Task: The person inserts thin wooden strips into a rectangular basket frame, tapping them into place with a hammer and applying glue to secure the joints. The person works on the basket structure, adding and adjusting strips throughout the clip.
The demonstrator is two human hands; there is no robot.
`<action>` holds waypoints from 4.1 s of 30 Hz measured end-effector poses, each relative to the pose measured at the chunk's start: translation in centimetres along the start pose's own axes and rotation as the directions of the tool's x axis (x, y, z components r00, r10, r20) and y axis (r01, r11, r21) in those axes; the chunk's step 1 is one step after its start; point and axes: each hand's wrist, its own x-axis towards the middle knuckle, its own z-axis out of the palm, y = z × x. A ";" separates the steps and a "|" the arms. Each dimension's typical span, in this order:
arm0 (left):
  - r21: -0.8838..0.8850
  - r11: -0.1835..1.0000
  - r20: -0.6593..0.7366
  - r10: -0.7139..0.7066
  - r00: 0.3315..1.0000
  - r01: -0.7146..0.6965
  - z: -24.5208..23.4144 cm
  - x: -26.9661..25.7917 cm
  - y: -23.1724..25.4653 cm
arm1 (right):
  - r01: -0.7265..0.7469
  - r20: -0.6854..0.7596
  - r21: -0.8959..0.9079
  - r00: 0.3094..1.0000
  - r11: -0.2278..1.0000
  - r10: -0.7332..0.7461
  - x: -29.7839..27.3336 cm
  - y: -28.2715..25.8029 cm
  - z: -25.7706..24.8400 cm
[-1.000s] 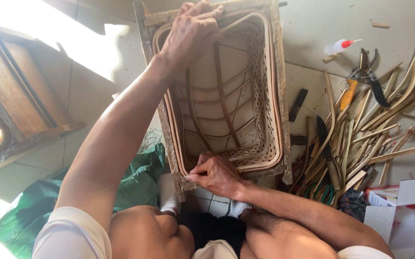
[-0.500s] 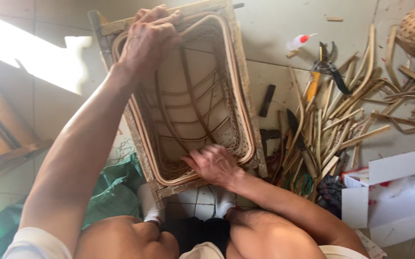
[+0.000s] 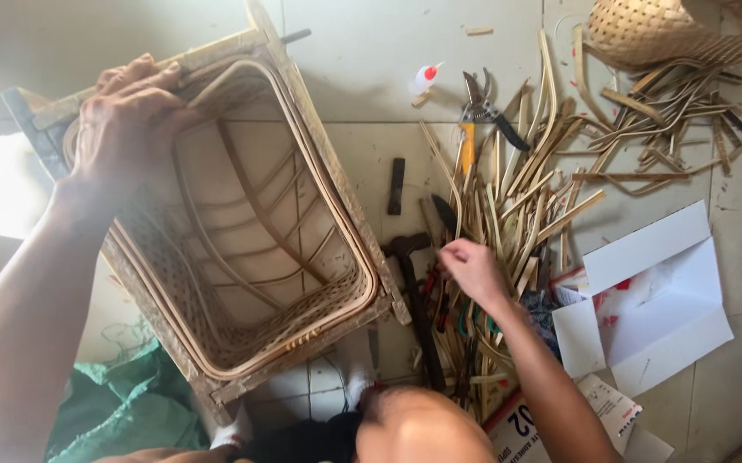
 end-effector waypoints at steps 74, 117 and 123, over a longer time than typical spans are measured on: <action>0.031 0.994 -0.080 0.102 0.992 -0.100 0.8 0.8 0.5 | 0.738 0.371 -0.595 0.603 0.318 -0.706 -11.3 -21.2 -9.7; -0.026 0.999 -0.157 0.019 0.987 -0.024 -0.2 1.5 2.8 | 0.702 -0.148 0.297 0.703 0.647 -0.695 2.2 -27.9 -10.3; -0.015 0.999 -0.133 -0.030 0.991 0.029 -0.2 1.9 2.4 | 0.704 -0.112 0.216 0.706 0.677 -0.699 5.8 -32.6 -9.4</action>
